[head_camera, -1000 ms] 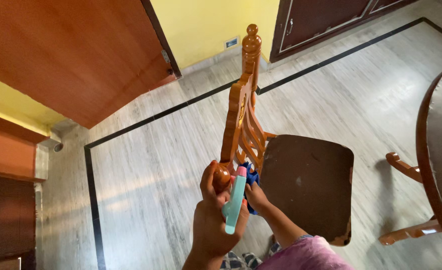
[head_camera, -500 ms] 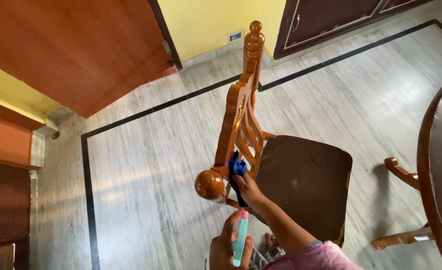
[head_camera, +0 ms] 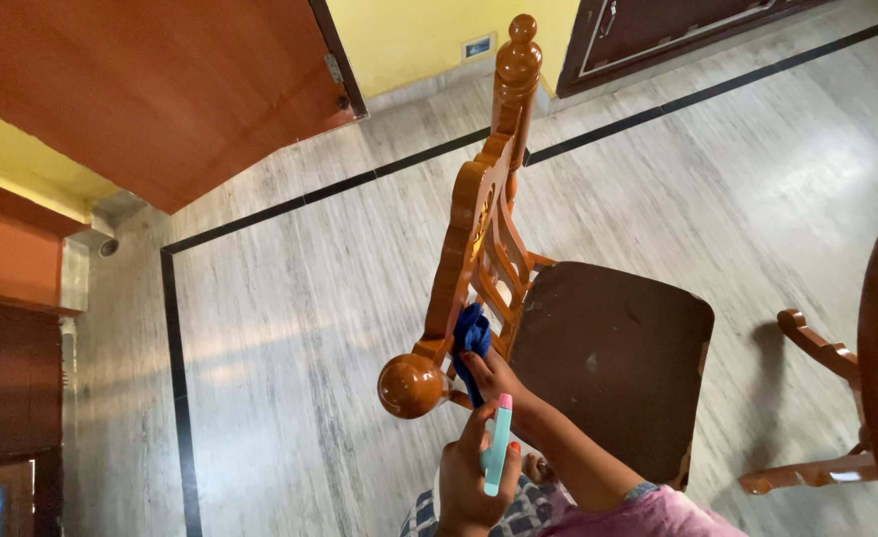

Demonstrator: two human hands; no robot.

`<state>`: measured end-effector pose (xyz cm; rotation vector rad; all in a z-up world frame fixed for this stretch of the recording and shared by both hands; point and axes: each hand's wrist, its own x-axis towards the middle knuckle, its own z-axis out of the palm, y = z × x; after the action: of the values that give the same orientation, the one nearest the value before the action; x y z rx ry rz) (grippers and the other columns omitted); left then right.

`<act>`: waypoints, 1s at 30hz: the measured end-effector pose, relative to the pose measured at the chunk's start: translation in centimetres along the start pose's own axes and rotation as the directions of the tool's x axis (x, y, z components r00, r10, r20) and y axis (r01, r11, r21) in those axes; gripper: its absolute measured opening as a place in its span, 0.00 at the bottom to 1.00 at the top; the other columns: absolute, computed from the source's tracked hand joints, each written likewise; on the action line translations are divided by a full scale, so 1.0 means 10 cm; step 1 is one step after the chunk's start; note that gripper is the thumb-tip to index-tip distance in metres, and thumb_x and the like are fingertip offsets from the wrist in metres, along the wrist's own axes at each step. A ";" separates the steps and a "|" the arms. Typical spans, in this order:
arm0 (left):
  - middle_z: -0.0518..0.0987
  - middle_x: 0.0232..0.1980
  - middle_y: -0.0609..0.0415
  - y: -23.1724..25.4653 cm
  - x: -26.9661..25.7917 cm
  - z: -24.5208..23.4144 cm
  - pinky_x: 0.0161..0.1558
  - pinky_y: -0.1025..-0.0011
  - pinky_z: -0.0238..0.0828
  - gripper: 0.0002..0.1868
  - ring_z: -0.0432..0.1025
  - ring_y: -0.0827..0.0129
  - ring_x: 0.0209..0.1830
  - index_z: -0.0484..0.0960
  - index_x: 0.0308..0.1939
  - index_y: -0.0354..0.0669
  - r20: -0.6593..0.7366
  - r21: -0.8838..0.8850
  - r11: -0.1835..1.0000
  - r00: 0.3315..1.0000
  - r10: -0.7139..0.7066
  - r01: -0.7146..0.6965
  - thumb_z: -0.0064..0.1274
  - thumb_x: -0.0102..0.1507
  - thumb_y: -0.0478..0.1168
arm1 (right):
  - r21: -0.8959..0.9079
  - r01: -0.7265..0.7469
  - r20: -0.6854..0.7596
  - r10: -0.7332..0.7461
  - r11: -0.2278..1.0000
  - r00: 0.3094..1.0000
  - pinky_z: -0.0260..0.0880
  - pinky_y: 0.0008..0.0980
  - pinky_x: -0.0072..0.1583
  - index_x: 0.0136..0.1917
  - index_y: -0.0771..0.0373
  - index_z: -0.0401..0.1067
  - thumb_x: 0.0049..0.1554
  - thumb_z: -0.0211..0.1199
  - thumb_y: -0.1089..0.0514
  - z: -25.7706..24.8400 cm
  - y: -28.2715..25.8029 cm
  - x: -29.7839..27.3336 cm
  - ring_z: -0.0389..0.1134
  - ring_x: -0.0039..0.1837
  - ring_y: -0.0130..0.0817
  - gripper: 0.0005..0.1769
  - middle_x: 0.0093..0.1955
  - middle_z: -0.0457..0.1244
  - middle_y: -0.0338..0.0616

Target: The person wipes a wooden chair and a round dining table using a blue cloth and a spray bottle. They spray the chair and wipe its backrest and legs, then move to the table to wipe the surface and a central tray.

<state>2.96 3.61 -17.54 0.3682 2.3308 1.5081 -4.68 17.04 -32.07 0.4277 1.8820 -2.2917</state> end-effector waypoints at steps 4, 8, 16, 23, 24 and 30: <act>0.77 0.20 0.50 -0.05 0.10 0.04 0.27 0.62 0.75 0.29 0.80 0.53 0.22 0.73 0.63 0.44 -0.051 -0.046 0.991 0.991 0.122 -0.125 0.55 0.56 0.38 | 0.102 -0.110 0.009 0.110 0.989 0.994 0.69 0.34 0.56 0.60 0.60 0.67 0.65 0.51 0.48 -0.14 0.29 0.10 0.65 0.53 0.29 0.17 0.52 0.64 0.39; 0.80 0.22 0.47 -0.09 0.18 0.11 0.28 0.61 0.76 0.29 0.81 0.52 0.24 0.72 0.63 0.44 -0.046 -0.047 0.996 0.996 0.075 -0.078 0.54 0.56 0.38 | 0.023 -0.149 0.022 0.148 0.989 0.989 0.68 0.35 0.55 0.61 0.62 0.67 0.66 0.52 0.47 -0.38 0.76 0.26 0.64 0.52 0.31 0.19 0.51 0.65 0.41; 0.84 0.34 0.42 -0.13 0.55 0.24 0.33 0.57 0.78 0.29 0.81 0.47 0.33 0.74 0.62 0.43 -0.181 0.081 0.990 0.975 0.124 -0.111 0.54 0.56 0.39 | -0.131 -0.091 0.186 0.115 0.987 0.976 0.72 0.40 0.46 0.50 0.69 0.77 0.57 0.61 0.60 -0.70 1.30 0.49 0.71 0.43 0.37 0.11 0.45 0.68 0.51; 0.84 0.30 0.50 -0.14 0.73 0.26 0.33 0.61 0.77 0.23 0.81 0.56 0.29 0.74 0.58 0.46 -0.262 0.128 0.977 0.945 0.198 -0.169 0.53 0.58 0.38 | 0.067 -0.241 -0.320 0.250 0.968 0.914 0.71 0.32 0.46 0.50 0.65 0.74 0.66 0.47 0.51 -0.72 0.44 0.18 0.70 0.42 0.32 0.19 0.43 0.69 0.45; 0.84 0.30 0.52 -0.14 0.74 0.25 0.34 0.62 0.77 0.22 0.81 0.58 0.29 0.74 0.57 0.47 -0.279 0.132 0.970 0.931 0.235 -0.205 0.53 0.58 0.37 | 0.133 -0.198 -0.389 0.235 0.971 0.891 0.71 0.33 0.45 0.50 0.68 0.73 0.66 0.47 0.52 -0.72 0.32 0.14 0.69 0.41 0.35 0.19 0.43 0.69 0.48; 0.85 0.39 0.50 -0.11 0.79 0.27 0.33 0.65 0.77 0.23 0.81 0.60 0.32 0.74 0.57 0.44 -0.388 0.175 0.947 0.865 0.318 -0.269 0.56 0.57 0.36 | -0.102 0.215 -0.601 -0.233 0.971 0.765 0.67 0.32 0.49 0.57 0.64 0.71 0.65 0.49 0.52 -0.61 -0.15 0.14 0.65 0.47 0.28 0.17 0.46 0.65 0.40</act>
<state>-3.17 8.54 -20.66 0.4957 2.8062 1.7349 -5.66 23.39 -32.16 1.1167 2.3531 -2.4699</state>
